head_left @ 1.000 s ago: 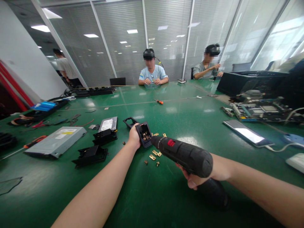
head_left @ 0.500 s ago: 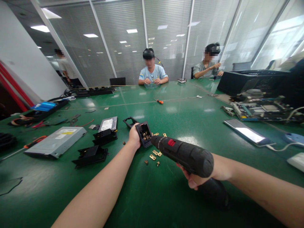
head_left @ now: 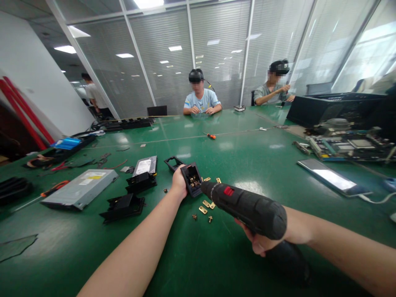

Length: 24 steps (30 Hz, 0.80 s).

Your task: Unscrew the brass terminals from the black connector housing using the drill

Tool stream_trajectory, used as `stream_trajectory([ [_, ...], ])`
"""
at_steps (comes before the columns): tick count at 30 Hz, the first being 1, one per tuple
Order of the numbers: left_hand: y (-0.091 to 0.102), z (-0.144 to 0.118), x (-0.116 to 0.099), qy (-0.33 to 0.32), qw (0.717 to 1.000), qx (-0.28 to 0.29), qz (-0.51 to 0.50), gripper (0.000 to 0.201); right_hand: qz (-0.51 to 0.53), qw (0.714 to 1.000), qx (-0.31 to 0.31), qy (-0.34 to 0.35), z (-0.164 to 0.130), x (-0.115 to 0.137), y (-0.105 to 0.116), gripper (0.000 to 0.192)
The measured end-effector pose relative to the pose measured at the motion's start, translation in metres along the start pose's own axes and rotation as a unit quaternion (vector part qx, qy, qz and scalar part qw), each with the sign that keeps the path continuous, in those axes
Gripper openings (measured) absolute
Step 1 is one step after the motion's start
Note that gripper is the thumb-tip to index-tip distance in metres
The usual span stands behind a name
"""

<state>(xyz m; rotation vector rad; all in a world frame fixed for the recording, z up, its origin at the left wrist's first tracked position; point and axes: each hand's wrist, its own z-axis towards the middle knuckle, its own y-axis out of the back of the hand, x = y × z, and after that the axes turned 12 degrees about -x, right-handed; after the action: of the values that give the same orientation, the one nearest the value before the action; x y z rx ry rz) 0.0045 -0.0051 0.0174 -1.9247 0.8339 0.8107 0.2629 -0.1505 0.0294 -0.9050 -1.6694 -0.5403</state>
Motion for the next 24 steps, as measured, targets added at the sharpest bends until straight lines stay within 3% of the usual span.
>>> stream_trajectory([
  [10, -0.001, -0.002, -0.001, -0.003, 1.000, 0.003, 0.015, 0.012, -0.007, 0.999, -0.004, 0.040, 0.008, -0.024, 0.014, 0.092],
  [14, -0.001, -0.003, -0.001, 0.003, 1.000, -0.002, 0.012, 0.013, 0.020, 1.000, -0.005, -0.013, 0.001, -0.007, 0.003, 0.078],
  [19, 0.000, -0.003, -0.002, 0.009, 1.000, -0.008, 0.003, 0.011, 0.035, 0.997, -0.051, -0.051, -0.010, 0.023, -0.013, 0.072],
  [24, -0.001, -0.003, -0.001, 0.005, 1.000, 0.000, -0.005, 0.010, 0.023, 0.997, -0.047, -0.050, -0.010, 0.023, -0.012, 0.067],
])
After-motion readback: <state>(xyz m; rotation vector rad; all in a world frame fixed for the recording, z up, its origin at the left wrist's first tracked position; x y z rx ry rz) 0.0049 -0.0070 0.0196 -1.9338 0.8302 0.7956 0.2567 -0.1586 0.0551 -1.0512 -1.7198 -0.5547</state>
